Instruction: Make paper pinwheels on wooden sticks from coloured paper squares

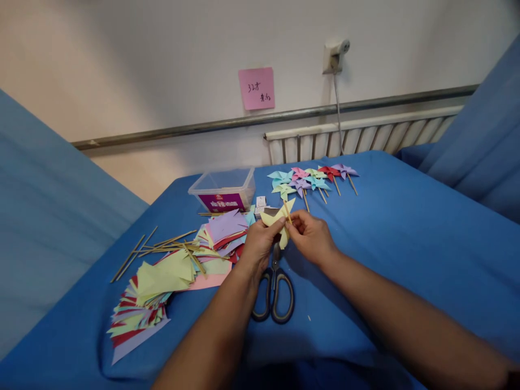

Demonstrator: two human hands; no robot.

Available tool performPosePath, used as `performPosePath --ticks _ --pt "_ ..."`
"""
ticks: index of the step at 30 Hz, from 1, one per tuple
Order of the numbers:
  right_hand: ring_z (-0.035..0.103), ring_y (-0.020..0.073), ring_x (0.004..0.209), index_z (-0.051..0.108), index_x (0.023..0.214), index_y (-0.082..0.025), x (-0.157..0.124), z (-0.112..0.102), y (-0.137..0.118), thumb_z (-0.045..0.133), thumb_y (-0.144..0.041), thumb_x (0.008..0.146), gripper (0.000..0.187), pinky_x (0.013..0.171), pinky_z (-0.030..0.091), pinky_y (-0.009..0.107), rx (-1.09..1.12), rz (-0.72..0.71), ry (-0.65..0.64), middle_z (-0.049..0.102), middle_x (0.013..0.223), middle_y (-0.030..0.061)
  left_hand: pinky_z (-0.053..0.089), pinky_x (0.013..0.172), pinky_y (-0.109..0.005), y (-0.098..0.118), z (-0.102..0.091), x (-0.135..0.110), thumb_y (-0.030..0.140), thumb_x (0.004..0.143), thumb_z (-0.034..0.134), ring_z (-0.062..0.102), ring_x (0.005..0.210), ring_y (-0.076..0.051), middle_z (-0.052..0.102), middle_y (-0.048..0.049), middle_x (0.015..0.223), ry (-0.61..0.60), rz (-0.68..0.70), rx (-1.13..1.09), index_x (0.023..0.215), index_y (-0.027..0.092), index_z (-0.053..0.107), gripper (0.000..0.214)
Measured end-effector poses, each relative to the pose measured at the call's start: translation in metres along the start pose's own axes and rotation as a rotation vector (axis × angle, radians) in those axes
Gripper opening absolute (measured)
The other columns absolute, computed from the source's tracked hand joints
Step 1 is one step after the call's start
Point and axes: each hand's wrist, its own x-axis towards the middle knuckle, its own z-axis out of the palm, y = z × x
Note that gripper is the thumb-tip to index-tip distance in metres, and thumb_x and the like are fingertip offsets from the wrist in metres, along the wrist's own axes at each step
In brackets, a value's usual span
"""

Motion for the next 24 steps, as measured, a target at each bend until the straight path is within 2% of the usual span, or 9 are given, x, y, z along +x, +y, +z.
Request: performPosePath --ticks 5,9,14,19,24 --pt "0.055 0.0126 0.05 0.065 0.091 -0.02 0.001 0.003 0.006 0.06 -0.034 0.083 0.016 0.049 0.04 0.023 0.101 0.032 0.024 0.063 0.062 -0.0025 0.048 0.059 -0.024 0.005 0.0 -0.003 0.022 0.054 0.084 0.062 0.059 -0.014 0.071 -0.0061 0.071 -0.033 -0.041 -0.012 0.083 0.01 0.072 0.033" --pt "0.061 0.0144 0.058 0.066 0.097 -0.02 0.0 0.007 0.012 0.061 -0.036 0.084 0.021 0.055 0.046 0.025 0.197 0.037 0.001 0.069 0.073 0.0008 0.047 0.058 -0.024 0.003 0.001 -0.003 0.017 0.055 0.08 0.061 0.058 -0.014 0.069 -0.0049 0.069 -0.014 -0.006 -0.006 0.079 0.01 0.072 0.027" --pt "0.064 0.0162 0.065 0.066 0.102 -0.02 -0.001 0.005 0.007 0.058 -0.039 0.087 0.025 0.06 0.048 0.027 0.247 0.044 -0.035 0.07 0.077 0.0022 0.047 0.059 -0.024 0.003 0.002 -0.003 0.018 0.054 0.081 0.062 0.06 -0.014 0.071 -0.0051 0.072 0.079 0.043 -0.01 0.081 0.011 0.072 0.03" --pt "0.054 0.0129 0.055 0.063 0.09 -0.02 -0.005 -0.003 -0.005 0.05 -0.044 0.093 0.027 0.054 0.041 0.025 0.208 0.028 -0.033 0.061 0.066 -0.0016 0.048 0.063 -0.026 0.007 0.001 -0.004 0.02 0.051 0.083 0.063 0.064 -0.016 0.072 -0.0063 0.076 0.14 0.092 -0.054 0.081 0.011 0.071 0.033" --pt "0.049 0.0114 0.052 0.062 0.086 -0.019 -0.01 -0.001 -0.006 0.05 -0.041 0.093 0.026 0.051 0.038 0.023 0.279 0.059 -0.15 0.057 0.061 -0.0029 0.042 0.056 -0.023 0.01 -0.003 -0.003 0.023 0.051 0.082 0.055 0.056 -0.011 0.066 -0.002 0.066 0.207 0.163 -0.005 0.075 0.011 0.068 0.03"
